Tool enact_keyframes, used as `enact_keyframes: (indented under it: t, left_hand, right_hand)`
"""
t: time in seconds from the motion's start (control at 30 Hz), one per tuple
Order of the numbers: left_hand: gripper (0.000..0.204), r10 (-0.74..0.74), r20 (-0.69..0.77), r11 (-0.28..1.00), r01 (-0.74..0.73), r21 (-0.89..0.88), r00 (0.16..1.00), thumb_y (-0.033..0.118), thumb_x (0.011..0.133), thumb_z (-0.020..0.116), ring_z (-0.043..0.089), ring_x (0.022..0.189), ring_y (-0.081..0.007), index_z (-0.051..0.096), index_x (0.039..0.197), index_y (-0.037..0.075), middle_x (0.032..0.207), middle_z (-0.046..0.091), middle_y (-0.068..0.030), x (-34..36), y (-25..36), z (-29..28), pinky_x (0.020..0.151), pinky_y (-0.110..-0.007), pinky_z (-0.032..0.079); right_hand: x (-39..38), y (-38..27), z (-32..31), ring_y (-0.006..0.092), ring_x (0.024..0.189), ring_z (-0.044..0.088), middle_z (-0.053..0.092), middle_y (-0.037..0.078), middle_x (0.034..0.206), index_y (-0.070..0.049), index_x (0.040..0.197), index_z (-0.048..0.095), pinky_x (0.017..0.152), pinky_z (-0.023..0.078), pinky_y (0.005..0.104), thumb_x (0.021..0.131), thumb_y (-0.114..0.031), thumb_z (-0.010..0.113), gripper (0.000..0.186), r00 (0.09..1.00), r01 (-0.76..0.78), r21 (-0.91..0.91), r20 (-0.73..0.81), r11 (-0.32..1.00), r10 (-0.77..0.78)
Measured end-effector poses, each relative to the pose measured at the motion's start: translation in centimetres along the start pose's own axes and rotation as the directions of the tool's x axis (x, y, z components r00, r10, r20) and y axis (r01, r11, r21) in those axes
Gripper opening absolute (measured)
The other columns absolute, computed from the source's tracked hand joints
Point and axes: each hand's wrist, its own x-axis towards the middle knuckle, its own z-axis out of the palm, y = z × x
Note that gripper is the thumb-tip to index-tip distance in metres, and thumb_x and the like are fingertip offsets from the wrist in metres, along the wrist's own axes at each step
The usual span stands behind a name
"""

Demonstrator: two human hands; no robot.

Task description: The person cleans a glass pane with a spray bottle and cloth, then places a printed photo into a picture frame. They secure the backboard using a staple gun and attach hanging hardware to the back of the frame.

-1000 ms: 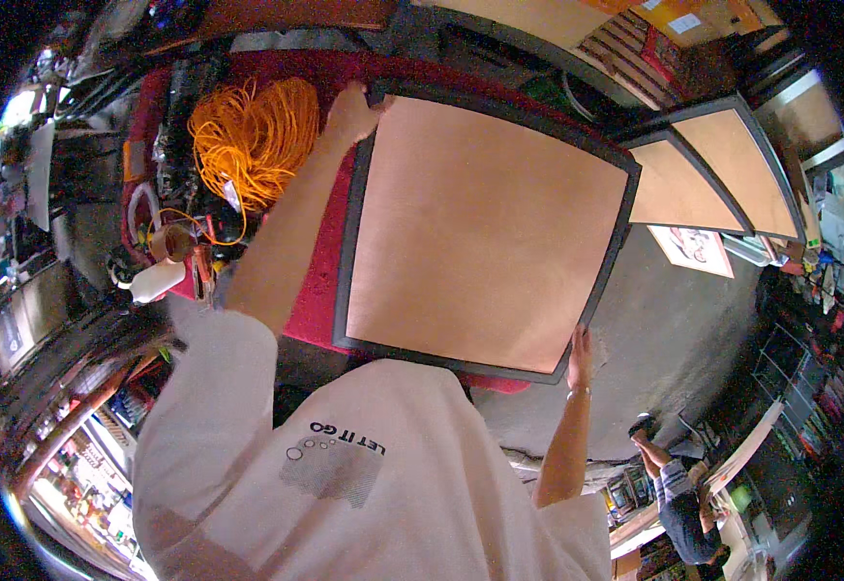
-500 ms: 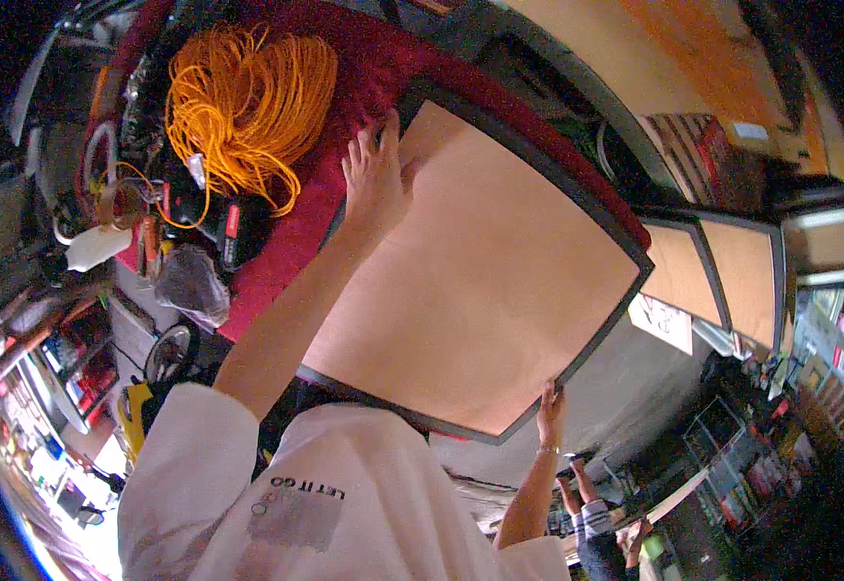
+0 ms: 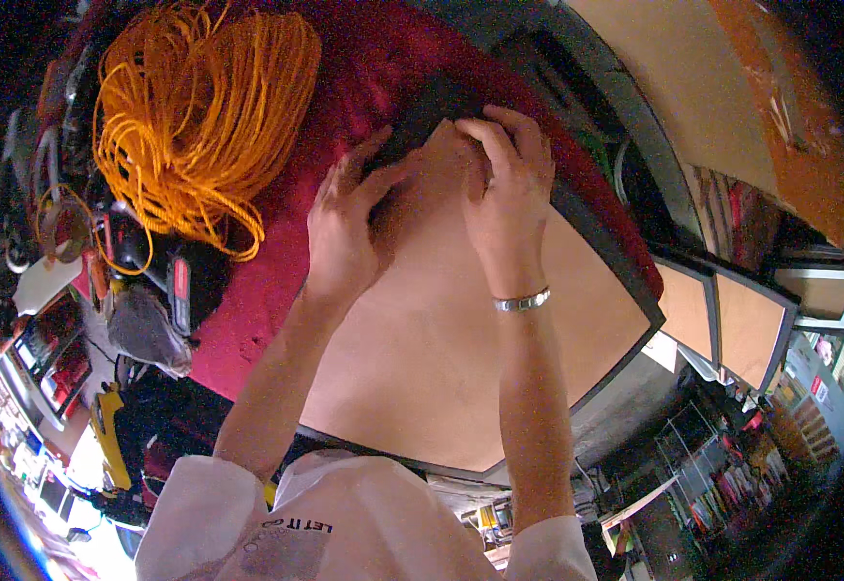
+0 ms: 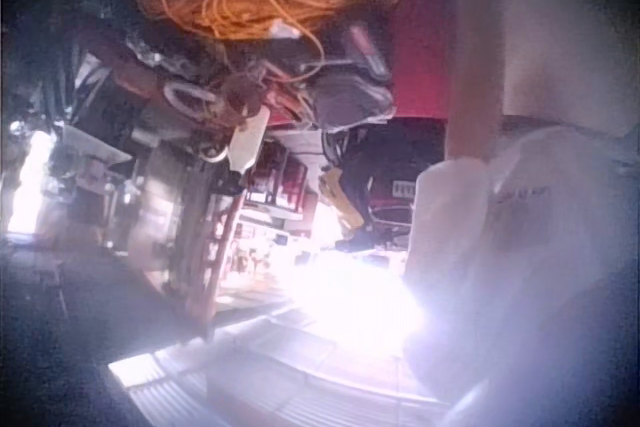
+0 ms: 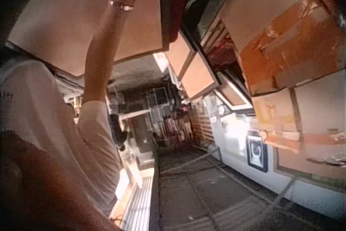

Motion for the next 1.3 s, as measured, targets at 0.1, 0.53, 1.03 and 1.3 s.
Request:
enact_keyframes:
  t: [0.1,0.53,1.03,1.3]
  left_hand:
    - [0.044,-0.008,0.024,1.000,0.008,-0.003,1.000,0.001,0.071,0.069,0.060,0.113,-0.0378,0.072,0.113,0.013,0.137,0.057,-0.0160,0.1,-0.1,-0.5,0.096,-0.045,0.049]
    - [0.049,0.034,0.051,0.998,-0.037,0.050,0.998,-0.001,0.068,0.068,0.059,0.111,-0.0320,0.073,0.113,0.016,0.138,0.056,-0.0142,0.5,-0.3,-0.4,0.087,-0.043,0.047]
    - [0.042,-0.067,0.047,0.997,0.068,-0.022,0.997,0.008,0.086,0.065,0.057,0.108,-0.0359,0.060,0.127,0.004,0.122,0.059,-0.0173,2.1,0.1,-0.3,0.091,-0.046,0.045]
    - [0.039,-0.274,0.139,0.960,0.279,-0.016,0.951,0.021,0.091,0.068,0.059,0.107,-0.0303,0.058,0.125,0.004,0.116,0.061,-0.0165,2.4,1.3,0.6,0.094,-0.041,0.047]
  right_hand:
    - [-0.1,0.5,0.8,0.0338,0.110,0.058,0.061,0.013,0.117,-0.007,0.098,0.066,0.095,0.047,0.0458,0.081,0.001,0.066,0.019,0.999,-0.010,0.103,-0.043,0.995,0.014]
    - [2.8,1.2,-0.8,0.0337,0.113,0.056,0.060,0.016,0.112,-0.002,0.091,0.058,0.095,0.045,0.0433,0.082,0.001,0.066,0.013,0.969,-0.013,0.232,0.241,0.973,-0.044]
    - [-27.1,19.1,-13.4,0.0193,0.100,0.061,0.064,0.009,0.115,0.002,0.125,0.055,0.088,0.050,0.0344,0.102,-0.046,0.052,0.052,0.218,-0.854,0.390,-0.333,0.345,0.917]
    - [-30.4,18.5,-14.9,0.0139,0.096,0.061,0.065,0.007,0.110,-0.003,0.122,0.056,0.081,0.051,0.0294,0.102,-0.045,0.052,0.047,0.222,-0.834,0.518,0.005,0.187,0.975]
